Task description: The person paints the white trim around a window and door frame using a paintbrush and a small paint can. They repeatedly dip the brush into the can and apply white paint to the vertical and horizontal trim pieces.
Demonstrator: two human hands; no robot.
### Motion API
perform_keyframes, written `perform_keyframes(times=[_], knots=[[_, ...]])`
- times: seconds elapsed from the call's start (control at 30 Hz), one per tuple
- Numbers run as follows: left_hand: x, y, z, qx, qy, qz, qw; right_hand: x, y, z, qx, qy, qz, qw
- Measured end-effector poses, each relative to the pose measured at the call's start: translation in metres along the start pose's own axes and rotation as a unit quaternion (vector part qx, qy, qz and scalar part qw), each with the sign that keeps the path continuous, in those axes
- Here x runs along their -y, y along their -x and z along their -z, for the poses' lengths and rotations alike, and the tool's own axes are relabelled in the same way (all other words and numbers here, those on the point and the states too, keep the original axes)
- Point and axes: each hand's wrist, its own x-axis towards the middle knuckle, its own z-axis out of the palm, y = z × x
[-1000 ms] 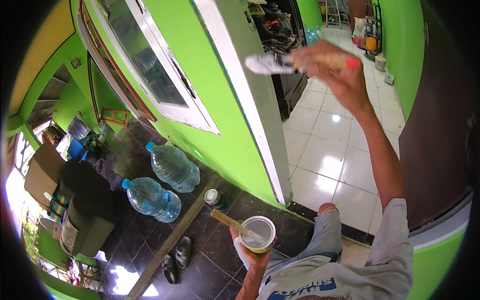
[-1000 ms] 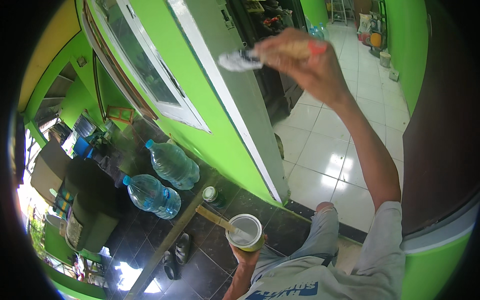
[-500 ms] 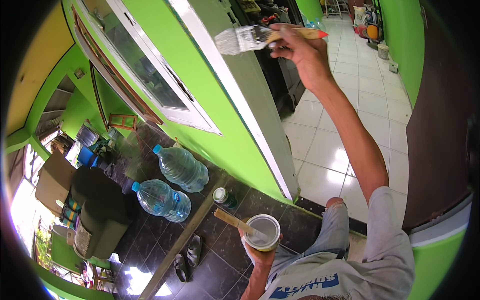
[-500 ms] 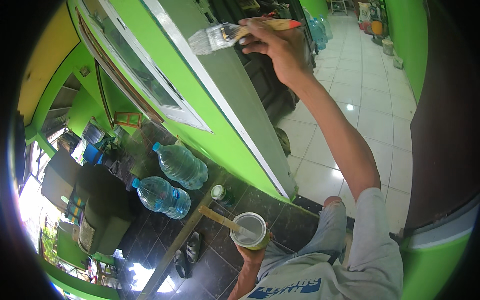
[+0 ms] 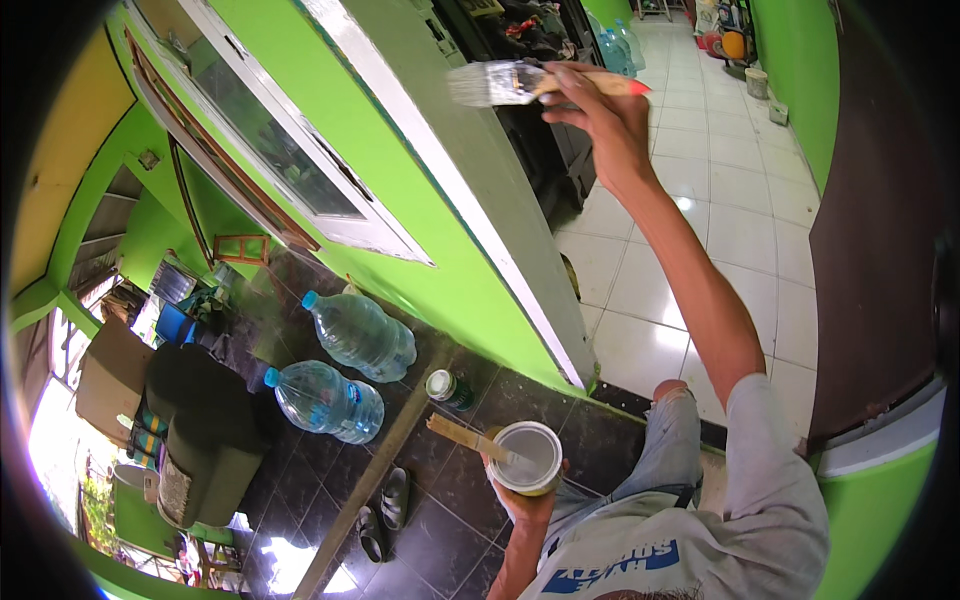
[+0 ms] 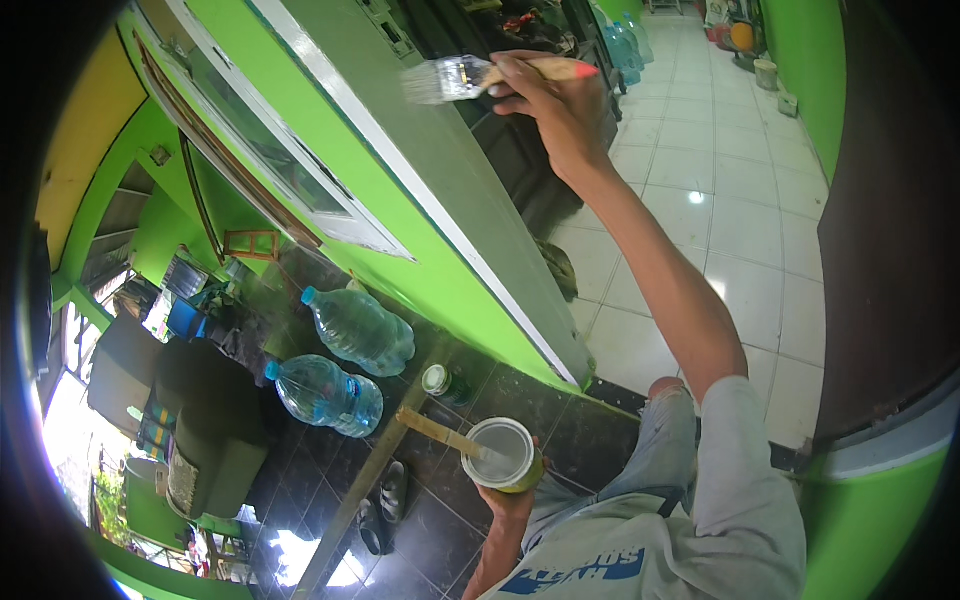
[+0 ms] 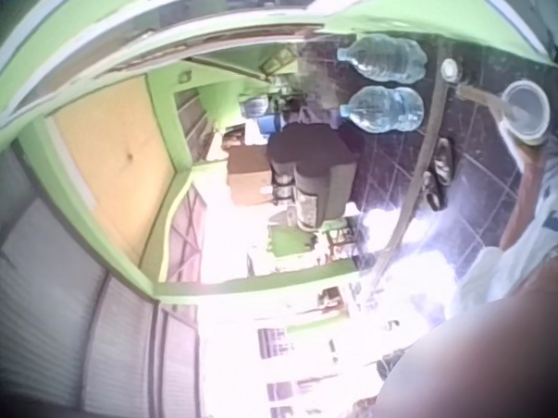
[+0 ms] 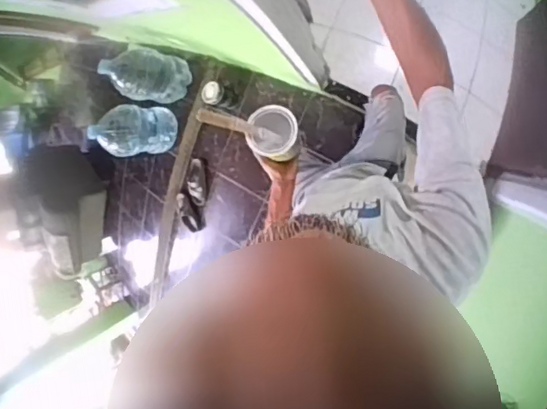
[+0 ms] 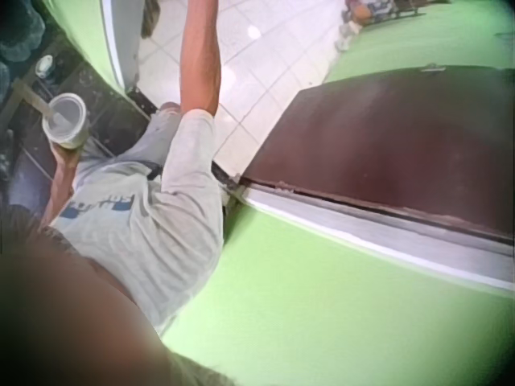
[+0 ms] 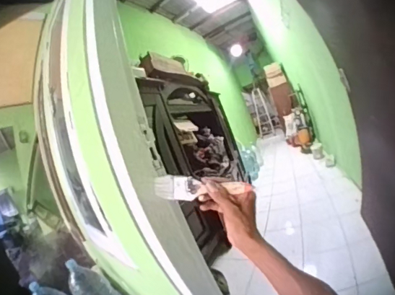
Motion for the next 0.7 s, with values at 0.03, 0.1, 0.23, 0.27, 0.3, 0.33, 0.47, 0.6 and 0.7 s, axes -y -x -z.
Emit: perform_keyframes(times=[0.03, 0.1, 0.23, 0.27, 0.3, 0.33, 0.47, 0.6, 0.7], knots=[[-0.001, 0.001, 0.000, -0.003, -0.009, -0.007, 1.000, 0.009, 0.009, -0.004, -0.018, 0.047, 0.036, 0.998], [0.001, 0.001, 0.000, -0.006, -0.017, -0.008, 1.000, 0.016, 0.029, -0.016, -0.045, 0.095, 0.150, 0.983], [0.002, 0.006, -0.003, -0.016, -0.025, -0.005, 1.000, 0.003, 0.057, -0.064, -0.008, 0.282, 0.322, 0.904], [0.004, 0.009, -0.003, -0.020, -0.035, -0.021, 0.999, 0.000, 0.067, -0.079, 0.015, 0.271, 0.305, 0.913], [0.006, 0.009, -0.004, -0.019, -0.042, -0.037, 0.998, 0.001, 0.071, -0.086, 0.025, 0.302, 0.322, 0.897], [0.004, 0.009, -0.005, -0.026, -0.044, -0.033, 0.998, 0.008, 0.073, -0.086, 0.026, 0.276, 0.323, 0.905], [0.000, 0.009, -0.005, -0.028, -0.055, -0.030, 0.998, 0.015, 0.062, -0.071, -0.032, 0.229, 0.362, 0.903], [0.001, 0.010, -0.001, -0.013, -0.025, -0.019, 0.999, 0.013, 0.048, -0.090, -0.006, 0.269, 0.352, 0.897], [0.001, 0.012, 0.001, -0.022, -0.014, -0.025, 0.999, 0.024, 0.063, -0.087, 0.037, 0.272, 0.347, 0.897]])
